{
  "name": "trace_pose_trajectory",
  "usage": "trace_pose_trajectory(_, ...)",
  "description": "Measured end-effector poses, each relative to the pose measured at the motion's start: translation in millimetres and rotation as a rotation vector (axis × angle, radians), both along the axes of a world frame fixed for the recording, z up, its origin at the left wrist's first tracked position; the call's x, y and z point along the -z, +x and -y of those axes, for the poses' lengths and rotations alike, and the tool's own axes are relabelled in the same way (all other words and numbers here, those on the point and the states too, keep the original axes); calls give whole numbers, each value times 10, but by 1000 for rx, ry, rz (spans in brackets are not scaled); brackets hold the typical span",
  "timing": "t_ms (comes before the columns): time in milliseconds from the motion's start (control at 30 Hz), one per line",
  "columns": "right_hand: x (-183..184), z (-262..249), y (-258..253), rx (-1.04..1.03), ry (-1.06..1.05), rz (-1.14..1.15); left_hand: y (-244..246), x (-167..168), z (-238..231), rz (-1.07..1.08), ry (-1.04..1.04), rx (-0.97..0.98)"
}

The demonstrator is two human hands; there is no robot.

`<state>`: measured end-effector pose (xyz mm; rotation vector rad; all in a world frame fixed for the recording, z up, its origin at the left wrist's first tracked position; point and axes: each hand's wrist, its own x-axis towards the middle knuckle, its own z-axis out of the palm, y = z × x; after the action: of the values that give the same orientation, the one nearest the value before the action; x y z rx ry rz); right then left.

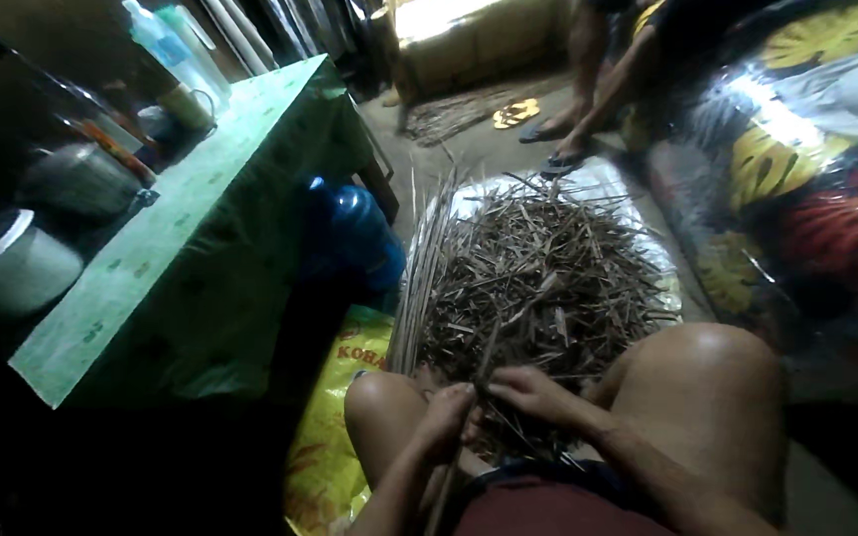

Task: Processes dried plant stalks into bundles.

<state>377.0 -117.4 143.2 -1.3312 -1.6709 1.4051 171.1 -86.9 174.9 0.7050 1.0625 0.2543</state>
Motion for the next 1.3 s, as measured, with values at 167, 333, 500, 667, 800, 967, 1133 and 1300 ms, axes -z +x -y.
trace_pose_trajectory(167,112,8,-46,-44,160,125,51,-2,3,-25,24,-25)
trace_pose_trajectory(333,228,-246,186,153,148,266,12,-58,46,-22,16,13)
trace_pose_trajectory(500,167,-492,410,551,41,311,-44,-47,90,-13,17,59)
trace_pose_trajectory(667,61,-305,270,329,-63,39,-48,-32,73,3,-6,15)
trace_pose_trajectory(800,82,-13,-46,100,3,-12,-8,-23,39,11,-39,21)
trace_pose_trajectory(967,246,-47,-20,226,157,47,-46,18,44,159,-177,9)
trace_pose_trajectory(1133,211,-323,164,491,130,28,-99,55,68,289,-256,2)
trace_pose_trajectory(1300,213,-599,450,791,-60,-121,-151,71,94,242,-195,70)
